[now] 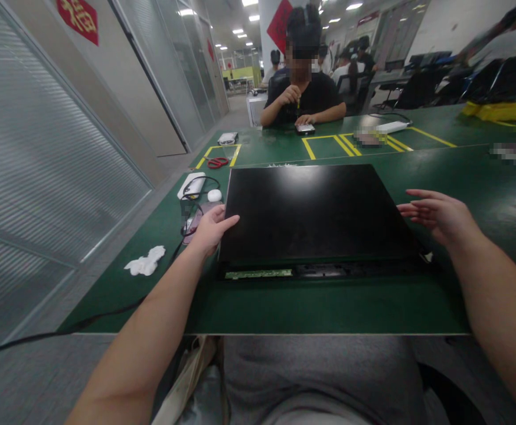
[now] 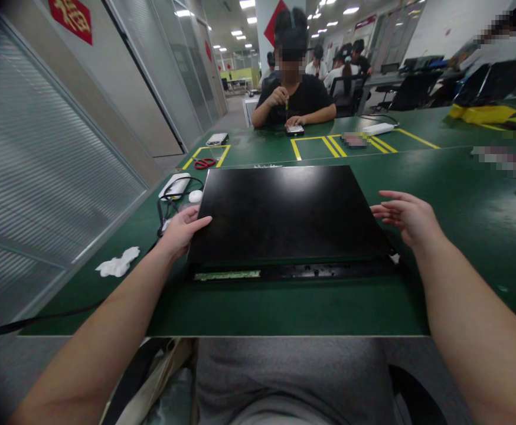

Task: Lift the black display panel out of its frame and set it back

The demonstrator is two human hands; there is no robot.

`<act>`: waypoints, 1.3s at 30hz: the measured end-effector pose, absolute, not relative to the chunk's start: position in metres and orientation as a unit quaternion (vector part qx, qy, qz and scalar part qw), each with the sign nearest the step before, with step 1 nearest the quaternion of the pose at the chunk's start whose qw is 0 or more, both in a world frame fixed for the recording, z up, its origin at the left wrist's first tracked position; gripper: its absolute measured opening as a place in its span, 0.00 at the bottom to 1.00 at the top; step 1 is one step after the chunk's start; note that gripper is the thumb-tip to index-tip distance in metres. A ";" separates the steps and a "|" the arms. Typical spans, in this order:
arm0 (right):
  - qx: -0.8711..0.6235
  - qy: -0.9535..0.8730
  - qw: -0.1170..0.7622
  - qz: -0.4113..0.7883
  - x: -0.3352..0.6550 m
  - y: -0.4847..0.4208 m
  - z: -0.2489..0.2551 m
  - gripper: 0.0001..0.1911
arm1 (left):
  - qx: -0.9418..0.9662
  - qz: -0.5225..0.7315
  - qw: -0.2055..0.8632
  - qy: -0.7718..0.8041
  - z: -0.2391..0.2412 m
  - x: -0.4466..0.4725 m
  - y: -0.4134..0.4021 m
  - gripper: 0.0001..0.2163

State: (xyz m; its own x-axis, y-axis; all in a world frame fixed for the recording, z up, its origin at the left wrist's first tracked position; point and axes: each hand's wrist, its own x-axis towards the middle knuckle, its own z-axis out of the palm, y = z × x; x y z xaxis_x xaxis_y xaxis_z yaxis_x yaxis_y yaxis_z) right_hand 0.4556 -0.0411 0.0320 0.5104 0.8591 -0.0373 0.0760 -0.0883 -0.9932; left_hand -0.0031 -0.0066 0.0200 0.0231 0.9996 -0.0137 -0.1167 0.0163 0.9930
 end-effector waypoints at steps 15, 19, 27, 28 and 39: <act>-0.632 -0.414 0.568 0.327 0.455 -0.043 0.031 0.13 | 0.455 0.512 0.545 0.483 0.033 0.001 -0.012 0.30; -0.625 -0.424 0.563 0.336 0.453 -0.043 0.030 0.13 | 0.456 0.516 0.537 0.487 0.033 0.001 -0.012 0.29; -0.636 -0.423 0.553 0.332 0.447 -0.044 0.032 0.13 | 0.426 0.512 0.542 0.513 0.031 0.003 -0.011 0.27; -0.635 -0.425 0.552 0.333 0.447 -0.044 0.032 0.13 | 0.421 0.514 0.543 0.513 0.031 0.003 -0.011 0.28; -0.634 -0.430 0.555 0.325 0.447 -0.045 0.033 0.11 | 0.395 0.511 0.547 0.532 0.029 0.004 -0.010 0.29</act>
